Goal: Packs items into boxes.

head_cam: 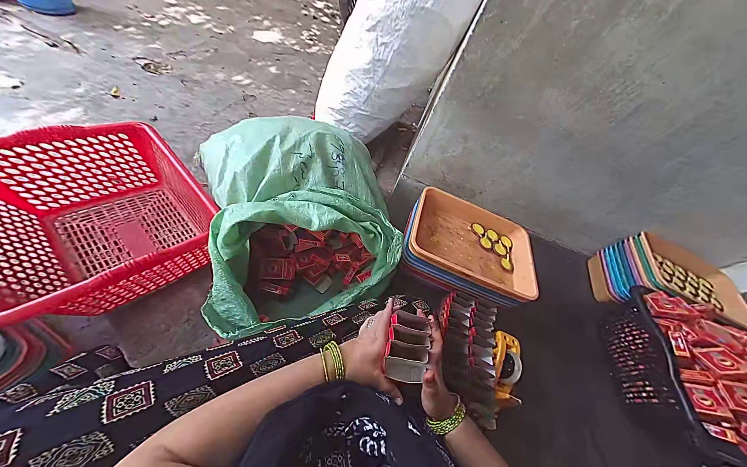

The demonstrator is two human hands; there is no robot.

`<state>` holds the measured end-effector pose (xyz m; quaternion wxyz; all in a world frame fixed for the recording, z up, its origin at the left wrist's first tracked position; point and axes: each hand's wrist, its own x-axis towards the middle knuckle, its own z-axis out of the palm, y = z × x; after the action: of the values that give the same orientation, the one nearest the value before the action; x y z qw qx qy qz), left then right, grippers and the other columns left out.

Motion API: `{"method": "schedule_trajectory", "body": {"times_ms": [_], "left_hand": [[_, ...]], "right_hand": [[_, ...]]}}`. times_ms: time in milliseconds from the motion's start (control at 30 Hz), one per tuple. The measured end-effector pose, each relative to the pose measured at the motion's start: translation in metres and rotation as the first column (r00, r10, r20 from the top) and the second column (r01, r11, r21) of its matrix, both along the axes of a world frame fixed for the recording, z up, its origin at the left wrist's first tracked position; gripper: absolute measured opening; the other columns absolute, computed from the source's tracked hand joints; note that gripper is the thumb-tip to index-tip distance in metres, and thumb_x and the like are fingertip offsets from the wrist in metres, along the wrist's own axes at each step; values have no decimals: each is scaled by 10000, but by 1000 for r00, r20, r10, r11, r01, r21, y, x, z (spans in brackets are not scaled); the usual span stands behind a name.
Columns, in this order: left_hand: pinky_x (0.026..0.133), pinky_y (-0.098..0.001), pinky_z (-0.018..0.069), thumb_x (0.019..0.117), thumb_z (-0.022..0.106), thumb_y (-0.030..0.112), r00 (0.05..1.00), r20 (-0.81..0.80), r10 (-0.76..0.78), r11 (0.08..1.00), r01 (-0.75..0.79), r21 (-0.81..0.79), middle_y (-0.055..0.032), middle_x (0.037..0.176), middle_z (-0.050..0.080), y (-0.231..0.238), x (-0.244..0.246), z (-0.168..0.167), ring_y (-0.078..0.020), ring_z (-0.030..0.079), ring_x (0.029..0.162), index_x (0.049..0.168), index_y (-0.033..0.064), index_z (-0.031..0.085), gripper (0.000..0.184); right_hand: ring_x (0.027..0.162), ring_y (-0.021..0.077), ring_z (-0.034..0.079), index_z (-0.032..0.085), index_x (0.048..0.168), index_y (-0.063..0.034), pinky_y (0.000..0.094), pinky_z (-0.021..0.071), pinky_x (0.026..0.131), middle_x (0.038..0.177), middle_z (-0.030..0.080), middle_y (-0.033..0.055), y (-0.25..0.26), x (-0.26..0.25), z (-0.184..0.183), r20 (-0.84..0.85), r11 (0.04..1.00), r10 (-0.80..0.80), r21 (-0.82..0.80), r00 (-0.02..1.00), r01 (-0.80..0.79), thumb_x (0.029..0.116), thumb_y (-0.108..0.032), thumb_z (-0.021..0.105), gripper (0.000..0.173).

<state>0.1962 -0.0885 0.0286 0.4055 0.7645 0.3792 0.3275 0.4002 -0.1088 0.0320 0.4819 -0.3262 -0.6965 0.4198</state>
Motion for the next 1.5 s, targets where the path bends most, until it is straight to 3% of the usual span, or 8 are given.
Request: {"method": "schedule_trajectory", "body": {"times_ms": [233, 333, 400, 500, 800, 1133, 1367, 1500], "left_hand": [[1226, -497, 314, 492, 947, 590, 993, 94, 72, 997, -74, 19, -247, 1567, 389, 2, 4, -18, -303, 390, 1470, 1592, -44, -50, 1615], [1242, -396, 321, 577, 945, 533, 974, 214, 68, 991, -91, 99, -243, 1564, 388, 7, 2, -20, -230, 395, 1468, 1587, -57, -21, 1518], [1243, -397, 326, 588, 946, 522, 970, 224, 93, 985, -123, 123, -231, 1569, 382, 10, -1, -23, -218, 402, 1462, 1593, -33, -39, 1513], [1256, -435, 300, 578, 937, 539, 972, 193, 136, 982, -158, 103, -213, 1587, 365, 17, -6, -29, -235, 371, 1483, 1594, -23, -63, 1533], [1305, -447, 150, 606, 888, 679, 979, 192, 66, 979, -100, 175, -174, 1574, 419, 26, -11, -35, -163, 362, 1490, 1588, -41, -86, 1559], [1300, -446, 151, 629, 902, 601, 969, 220, 109, 977, -145, 154, -291, 1552, 394, 25, -6, -32, -252, 371, 1489, 1565, -135, 33, 1474], [1256, -401, 300, 599, 913, 607, 955, 235, 182, 972, -211, 101, -276, 1565, 379, 20, 0, -40, -240, 411, 1463, 1586, -87, -25, 1528], [1273, -413, 257, 603, 903, 630, 970, 208, 127, 970, -166, 180, -302, 1549, 383, 24, -2, -41, -261, 404, 1468, 1565, -121, -39, 1542]], "right_hand": [[1585, 295, 144, -5, 1634, 12, 498, 179, 1301, 1704, 48, 251, 14, 23, 11, 122, 953, 301, -69, 946, -294, 833, -918, 382, 1287], [1525, 337, 332, 433, 1499, 75, 523, 288, 1262, 1591, 404, 254, 54, 50, 29, 286, 982, 135, 90, 949, -167, 940, -840, 176, 1103], [1353, 296, 547, 673, 1268, 2, 487, 465, 1126, 1403, 608, 195, 101, 79, 38, 326, 968, -210, 200, 922, 150, 1078, -467, 385, 583], [1160, 298, 656, 684, 1222, 3, 471, 532, 1016, 1244, 669, 209, 185, 133, 57, 583, 766, -582, 157, 567, 624, 1019, -241, 601, 328], [1308, 455, 565, 413, 1511, 1, 622, 444, 1073, 1374, 587, 308, 352, 215, 34, 976, 603, -217, 112, 27, 790, 1034, -191, 532, 527], [1264, 402, 582, 726, 1156, 7, 596, 407, 1086, 1277, 654, 267, 351, 213, 51, 937, 581, -323, 86, 133, 809, 855, -249, 808, 404], [902, 118, 735, 738, 1058, 3, 295, 632, 818, 1026, 763, 66, 203, 100, 98, 263, 935, -328, 231, 907, 271, 874, -89, 797, 214], [924, 135, 733, 769, 1053, -115, 311, 645, 815, 1011, 760, 19, 133, 40, 109, 177, 936, -43, 352, 983, -22, 839, -109, 854, 231]]}}
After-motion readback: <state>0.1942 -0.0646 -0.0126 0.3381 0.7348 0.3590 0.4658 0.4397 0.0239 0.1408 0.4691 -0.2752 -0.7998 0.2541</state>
